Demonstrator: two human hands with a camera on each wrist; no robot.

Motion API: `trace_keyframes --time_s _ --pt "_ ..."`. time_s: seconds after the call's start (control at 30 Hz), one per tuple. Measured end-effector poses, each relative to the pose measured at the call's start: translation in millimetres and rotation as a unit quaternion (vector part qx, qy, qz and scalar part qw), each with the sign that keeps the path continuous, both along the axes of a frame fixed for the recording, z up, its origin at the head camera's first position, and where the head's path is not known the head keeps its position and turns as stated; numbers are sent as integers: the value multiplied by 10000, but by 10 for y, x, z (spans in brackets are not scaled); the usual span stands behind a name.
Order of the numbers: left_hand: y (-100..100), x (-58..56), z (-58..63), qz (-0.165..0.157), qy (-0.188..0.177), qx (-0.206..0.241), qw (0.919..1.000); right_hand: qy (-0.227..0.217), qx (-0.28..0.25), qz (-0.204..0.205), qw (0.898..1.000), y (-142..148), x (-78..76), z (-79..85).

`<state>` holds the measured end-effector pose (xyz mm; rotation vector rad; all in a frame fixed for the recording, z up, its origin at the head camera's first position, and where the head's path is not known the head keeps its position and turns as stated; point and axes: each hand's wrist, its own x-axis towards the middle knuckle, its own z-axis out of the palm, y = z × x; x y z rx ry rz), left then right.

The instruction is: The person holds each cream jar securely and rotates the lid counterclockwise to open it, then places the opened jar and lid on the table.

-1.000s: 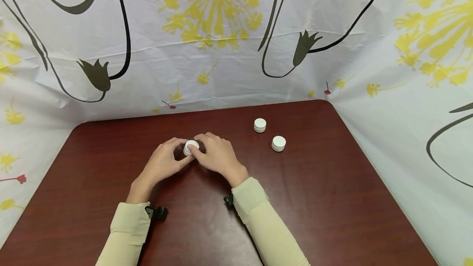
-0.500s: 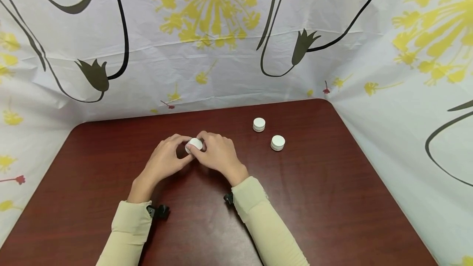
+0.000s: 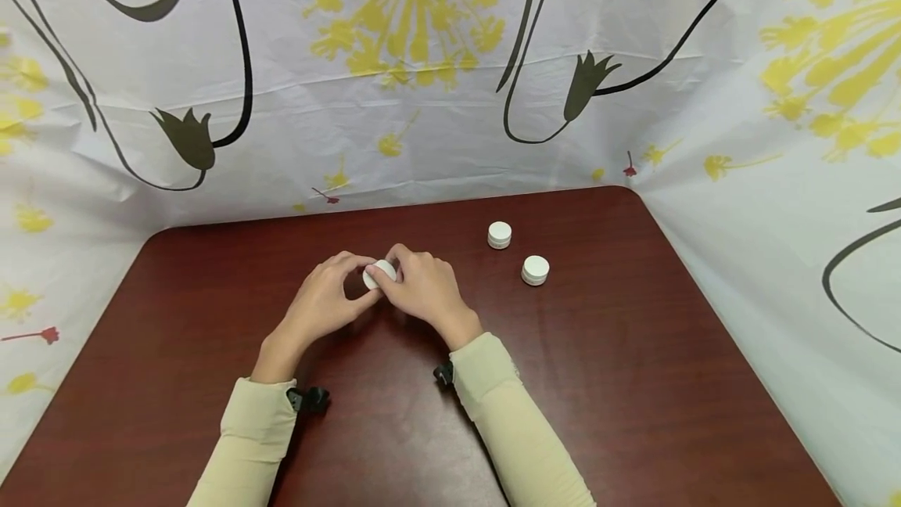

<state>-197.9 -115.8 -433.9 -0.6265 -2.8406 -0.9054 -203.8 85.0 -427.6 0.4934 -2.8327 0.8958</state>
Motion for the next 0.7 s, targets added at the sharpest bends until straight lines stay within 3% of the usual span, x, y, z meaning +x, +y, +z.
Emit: trace_keyframes --time_s 0.47,0.7 --pt "2 46 59 27 -144 19 9999 36 -85 147 9998 5 34 -4" --pt "-8 16 30 -43 -192 -118 9997 25 -118 372 9992 7 14 -31"
